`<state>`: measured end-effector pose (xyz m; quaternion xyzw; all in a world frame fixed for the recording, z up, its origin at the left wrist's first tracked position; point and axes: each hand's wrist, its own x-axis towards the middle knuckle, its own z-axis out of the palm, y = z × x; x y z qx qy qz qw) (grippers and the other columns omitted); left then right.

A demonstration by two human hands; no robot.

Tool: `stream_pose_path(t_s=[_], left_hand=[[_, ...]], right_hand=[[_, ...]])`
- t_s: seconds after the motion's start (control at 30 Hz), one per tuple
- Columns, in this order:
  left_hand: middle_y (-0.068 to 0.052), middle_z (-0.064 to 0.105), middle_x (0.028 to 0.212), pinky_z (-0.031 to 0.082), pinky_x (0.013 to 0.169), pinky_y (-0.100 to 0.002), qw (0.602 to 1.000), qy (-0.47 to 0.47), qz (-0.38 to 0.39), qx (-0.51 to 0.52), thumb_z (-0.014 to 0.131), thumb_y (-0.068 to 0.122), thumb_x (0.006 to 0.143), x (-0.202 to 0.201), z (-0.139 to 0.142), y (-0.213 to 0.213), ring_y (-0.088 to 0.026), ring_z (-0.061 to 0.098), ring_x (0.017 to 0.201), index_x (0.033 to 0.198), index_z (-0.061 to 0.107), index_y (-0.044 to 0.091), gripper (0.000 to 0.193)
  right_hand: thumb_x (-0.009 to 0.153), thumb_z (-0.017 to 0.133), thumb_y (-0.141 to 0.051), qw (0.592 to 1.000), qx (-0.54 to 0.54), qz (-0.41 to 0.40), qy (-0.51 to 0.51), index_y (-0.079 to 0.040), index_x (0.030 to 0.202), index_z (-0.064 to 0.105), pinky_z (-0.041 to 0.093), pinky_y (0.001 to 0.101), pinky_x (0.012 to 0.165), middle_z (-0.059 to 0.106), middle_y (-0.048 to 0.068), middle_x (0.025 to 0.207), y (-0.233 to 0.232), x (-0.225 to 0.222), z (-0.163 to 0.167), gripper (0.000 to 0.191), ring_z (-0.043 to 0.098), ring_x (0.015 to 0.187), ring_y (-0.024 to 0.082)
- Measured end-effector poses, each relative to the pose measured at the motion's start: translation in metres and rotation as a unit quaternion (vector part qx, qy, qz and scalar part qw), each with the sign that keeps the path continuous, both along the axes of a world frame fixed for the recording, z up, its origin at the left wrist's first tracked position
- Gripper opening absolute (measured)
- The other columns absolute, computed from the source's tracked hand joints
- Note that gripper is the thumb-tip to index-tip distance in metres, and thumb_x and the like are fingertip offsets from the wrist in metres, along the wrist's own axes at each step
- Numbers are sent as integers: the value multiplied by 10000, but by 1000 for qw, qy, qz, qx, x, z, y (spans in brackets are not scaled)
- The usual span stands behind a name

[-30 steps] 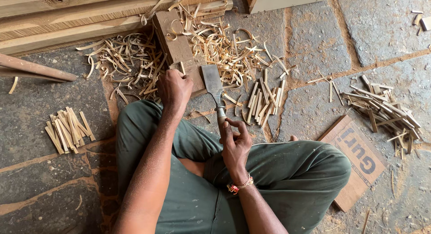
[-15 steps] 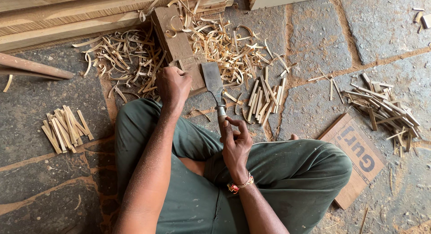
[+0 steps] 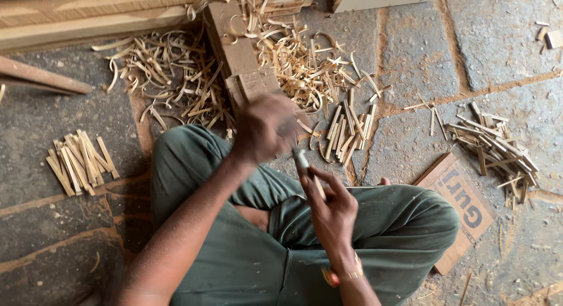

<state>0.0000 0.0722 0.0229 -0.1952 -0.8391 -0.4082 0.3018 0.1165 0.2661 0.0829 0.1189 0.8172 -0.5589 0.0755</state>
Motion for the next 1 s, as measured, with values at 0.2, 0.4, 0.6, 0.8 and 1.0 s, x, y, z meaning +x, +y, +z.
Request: stream_pose_path(t_s=[0.2,0.4,0.6,0.8,1.0], left_hand=[[-132,752,858,568,858,-438,992,-62,-104,-22,572,599,1022,18,25,6,-264,718,802,826,749,59,602],[-121,712,766,549,758,-414,994,-57,-95,-11,632,523,1017,21,23,2,-262,684,723,726,714,48,563],[-83,626,648,533,696,-410,993,-76,-94,3,647,500,1006,20,24,3,-240,636,642,692,698,55,547],[-81,642,662,532,683,-404,992,-79,-99,12,657,468,1013,18,25,2,-230,639,636,703,708,57,516],[-85,667,691,548,701,-406,992,-69,-105,22,676,439,1003,19,28,2,-237,665,662,707,712,62,480]], right_hand=[[932,743,-62,999,-35,18,18,12,1198,764,333,193,487,701,-9,716,-16,15,49,278,494,599,-5],[920,734,-57,999,-22,27,15,17,1188,754,340,193,484,728,-35,765,-24,20,48,279,487,614,-16],[921,748,-99,999,17,33,-1,-1,1177,771,299,216,453,641,-35,614,-24,18,55,275,450,543,-3],[921,750,-118,999,26,29,-12,-7,1174,773,288,221,452,601,-39,586,-26,18,58,278,434,532,5],[918,751,-124,1000,11,20,-8,-3,1162,771,299,224,452,598,-40,600,-29,19,59,274,441,539,9]])
